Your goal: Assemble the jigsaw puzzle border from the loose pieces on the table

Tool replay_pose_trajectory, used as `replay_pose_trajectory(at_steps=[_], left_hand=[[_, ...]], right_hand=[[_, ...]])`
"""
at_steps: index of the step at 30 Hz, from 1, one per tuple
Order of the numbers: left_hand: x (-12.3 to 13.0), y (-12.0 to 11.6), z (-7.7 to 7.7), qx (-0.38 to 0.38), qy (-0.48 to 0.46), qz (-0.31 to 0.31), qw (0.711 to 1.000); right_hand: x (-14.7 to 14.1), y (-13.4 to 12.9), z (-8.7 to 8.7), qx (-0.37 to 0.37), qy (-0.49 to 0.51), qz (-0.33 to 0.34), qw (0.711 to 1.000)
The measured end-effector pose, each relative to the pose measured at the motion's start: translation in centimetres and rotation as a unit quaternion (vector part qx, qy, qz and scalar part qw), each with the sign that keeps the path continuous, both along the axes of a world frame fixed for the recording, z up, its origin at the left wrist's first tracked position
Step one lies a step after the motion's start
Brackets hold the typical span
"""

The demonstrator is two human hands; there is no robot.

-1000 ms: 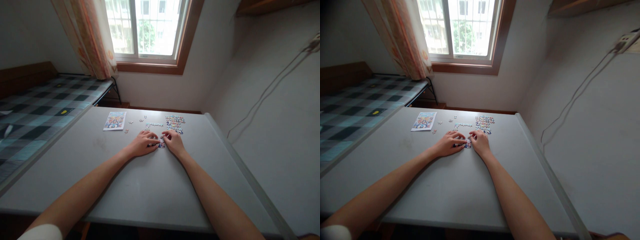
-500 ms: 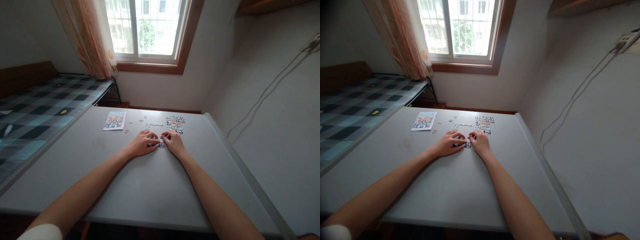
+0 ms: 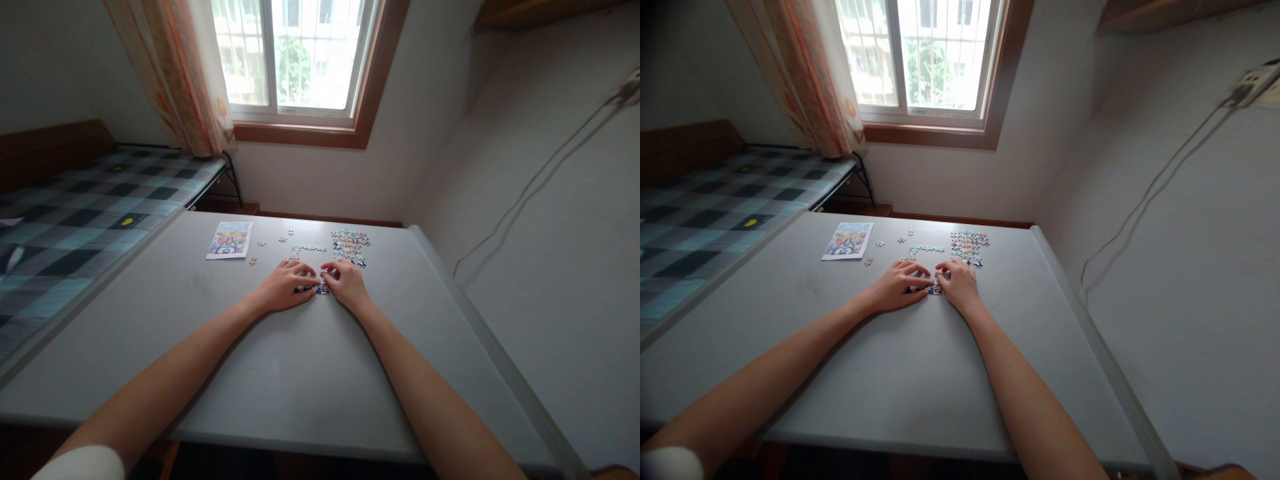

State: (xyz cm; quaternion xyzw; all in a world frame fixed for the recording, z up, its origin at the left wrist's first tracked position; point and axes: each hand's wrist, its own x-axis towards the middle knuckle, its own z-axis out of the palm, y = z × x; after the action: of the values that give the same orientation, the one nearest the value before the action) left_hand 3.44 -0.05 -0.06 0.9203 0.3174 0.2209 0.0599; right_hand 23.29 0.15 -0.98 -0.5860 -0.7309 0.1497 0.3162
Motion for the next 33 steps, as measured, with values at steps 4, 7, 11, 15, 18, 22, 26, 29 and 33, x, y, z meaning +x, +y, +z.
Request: replay_pose_trajectory(at_steps=[4,7,11,15,18,22,26,29,33], left_hand=[[0.0,0.0,0.0,0.0,0.001,0.003,1.0],[0.0,0.0,0.0,0.002,0.0,0.003,1.0],[0.1,0.0,0.0,0.0,0.002,0.005,1.0],[0.0,0.0,0.0,0.0,0.002,0.002,1.0],[0.0,0.0,0.1,-0.001,0.001,-0.003,1.0],[0.0,-0.1,0.2,0.022,-0.008,0.005,1.0],[0.0,0.1,-0.1,0.044,-0.018,0.096,0.994],[-0.1,0.3,-0.1,-0.002,-0.023,0.238,0.971],[-0.5,0.6,0.2,-0.046,-0.014,0.337,0.94]], right_hand=[[0.0,0.1,0.0,-0.007,0.002,0.002,1.0],[0.0,0.1,0.0,-0.007,-0.002,0.0,1.0],[-0.2,-0.2,0.2,-0.003,-0.016,-0.005,1.0],[-0.2,-0.2,0.1,0.014,0.004,0.0,1.0],[0.3,0.0,-0.1,0.04,0.048,-0.016,0.998],[1.2,0.4,-0.1,0.034,0.025,-0.079,0.996],[1.5,0.3,0.0,-0.006,-0.031,-0.088,0.996],[1.3,0.2,0.1,-0.008,-0.059,-0.075,0.995],[1.3,0.2,0.2,-0.01,-0.063,-0.068,0.996]])
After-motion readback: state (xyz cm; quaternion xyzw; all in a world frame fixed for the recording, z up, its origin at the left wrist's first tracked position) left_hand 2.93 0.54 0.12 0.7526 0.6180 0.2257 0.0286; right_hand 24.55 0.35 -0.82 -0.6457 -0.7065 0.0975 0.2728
